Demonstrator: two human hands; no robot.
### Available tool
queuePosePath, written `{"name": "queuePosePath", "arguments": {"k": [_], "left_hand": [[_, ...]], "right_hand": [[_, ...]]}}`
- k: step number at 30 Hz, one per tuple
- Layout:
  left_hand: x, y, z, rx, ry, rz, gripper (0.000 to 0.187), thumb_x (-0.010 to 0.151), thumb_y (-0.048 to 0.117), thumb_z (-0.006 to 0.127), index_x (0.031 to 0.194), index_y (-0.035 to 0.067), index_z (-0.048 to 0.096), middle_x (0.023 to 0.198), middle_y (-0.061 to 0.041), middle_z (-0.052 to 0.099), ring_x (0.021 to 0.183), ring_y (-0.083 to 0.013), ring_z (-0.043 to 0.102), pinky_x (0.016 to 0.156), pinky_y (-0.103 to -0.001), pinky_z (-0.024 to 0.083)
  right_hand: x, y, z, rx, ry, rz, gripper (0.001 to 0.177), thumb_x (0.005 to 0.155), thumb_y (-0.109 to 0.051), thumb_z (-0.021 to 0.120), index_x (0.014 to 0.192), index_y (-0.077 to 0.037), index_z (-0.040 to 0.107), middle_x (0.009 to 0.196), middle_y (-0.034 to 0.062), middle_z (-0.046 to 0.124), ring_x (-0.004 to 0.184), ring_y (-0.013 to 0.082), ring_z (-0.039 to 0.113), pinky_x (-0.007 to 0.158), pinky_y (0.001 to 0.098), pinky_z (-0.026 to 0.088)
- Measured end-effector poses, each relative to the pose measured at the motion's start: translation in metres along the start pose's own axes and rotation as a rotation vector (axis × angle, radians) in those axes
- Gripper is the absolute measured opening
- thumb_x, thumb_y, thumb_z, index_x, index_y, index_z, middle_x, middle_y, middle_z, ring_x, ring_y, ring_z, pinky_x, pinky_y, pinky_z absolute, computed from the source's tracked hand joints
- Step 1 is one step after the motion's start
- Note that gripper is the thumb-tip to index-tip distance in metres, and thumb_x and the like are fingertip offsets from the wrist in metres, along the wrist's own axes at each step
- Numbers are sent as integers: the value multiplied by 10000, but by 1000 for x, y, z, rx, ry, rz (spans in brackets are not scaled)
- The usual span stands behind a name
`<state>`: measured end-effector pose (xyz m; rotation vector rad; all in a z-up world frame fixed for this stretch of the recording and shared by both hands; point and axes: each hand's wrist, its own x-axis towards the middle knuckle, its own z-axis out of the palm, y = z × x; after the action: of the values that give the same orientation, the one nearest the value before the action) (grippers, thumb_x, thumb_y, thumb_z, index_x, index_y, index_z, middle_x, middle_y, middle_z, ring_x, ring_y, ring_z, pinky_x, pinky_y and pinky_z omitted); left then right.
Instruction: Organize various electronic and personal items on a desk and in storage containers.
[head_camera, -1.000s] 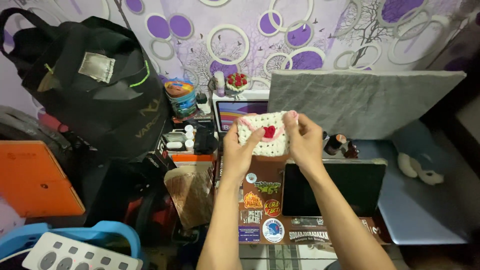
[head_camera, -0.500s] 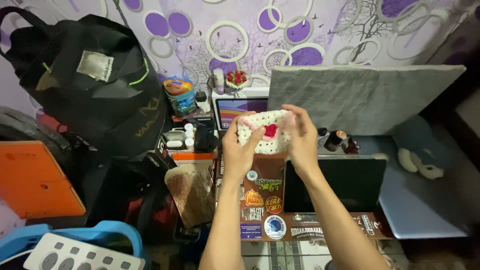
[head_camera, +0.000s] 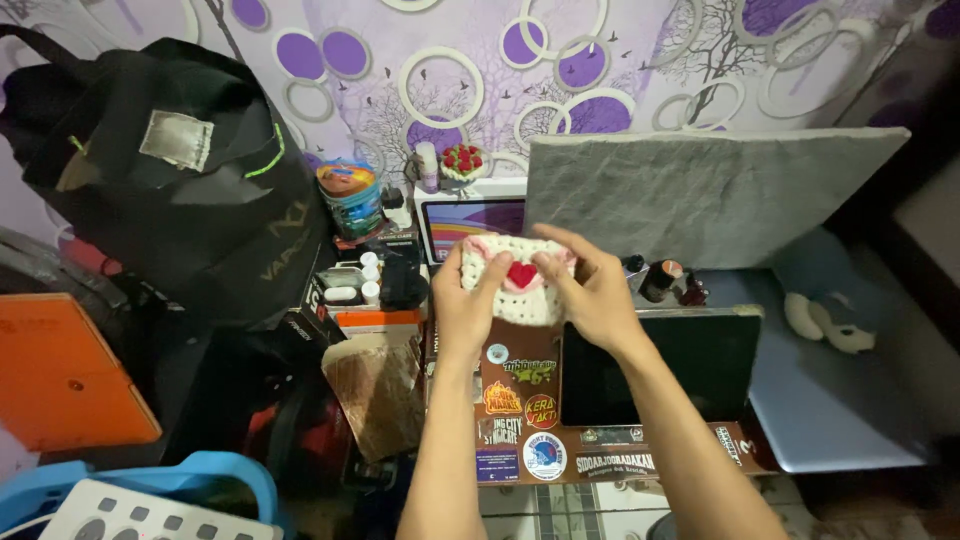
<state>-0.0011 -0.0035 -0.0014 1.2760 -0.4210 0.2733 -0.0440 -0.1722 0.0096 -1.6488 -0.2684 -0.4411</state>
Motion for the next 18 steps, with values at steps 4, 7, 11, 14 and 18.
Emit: {"name": "queuePosePath", "arguments": {"k": [4,7,11,14,18], "left_hand": [[5,-2,-16,123,-43,-32,306,870,121,818,1120,-12,701,998,-72,759,871,-91,683,774,-253,559],[7,-12,-28,3,-61,-169,324,856,102,813,1123,-31,688,940,-131,786,822,-114,714,715,-249,553],[9,-15,-31,-3,-50,-101,363,874,93,808,1182,-58,691,986,-147,785,862,-100,705,751,-231,549],[11,-24,-32,-15,-22,-77,380,894,112,799,1217,-58,692,1029,-139,786,900,-95,709,785,-221,547],[11,-25,-26,-49,58,-33,338,941,152,772,1190,-70,713,1077,-132,785,932,-94,705,808,-218,544]], "right_hand": [[-1,-6,-22,-10,-74,126,388,933,-120,720,1305,-13,696,1065,87,775,920,76,674,812,240,562],[0,-3,-35,64,-60,188,378,903,-121,732,1262,-6,708,1039,84,788,890,99,717,779,262,586],[5,-6,-36,20,36,129,349,1005,-213,628,1258,12,710,1097,91,776,936,83,691,814,249,541],[9,0,-33,43,20,178,442,1092,-324,467,1286,-4,703,1044,63,762,895,73,679,775,245,545],[5,-1,-19,-6,-199,243,409,1040,-291,525,1282,3,674,943,59,745,805,111,698,671,289,619]]}}
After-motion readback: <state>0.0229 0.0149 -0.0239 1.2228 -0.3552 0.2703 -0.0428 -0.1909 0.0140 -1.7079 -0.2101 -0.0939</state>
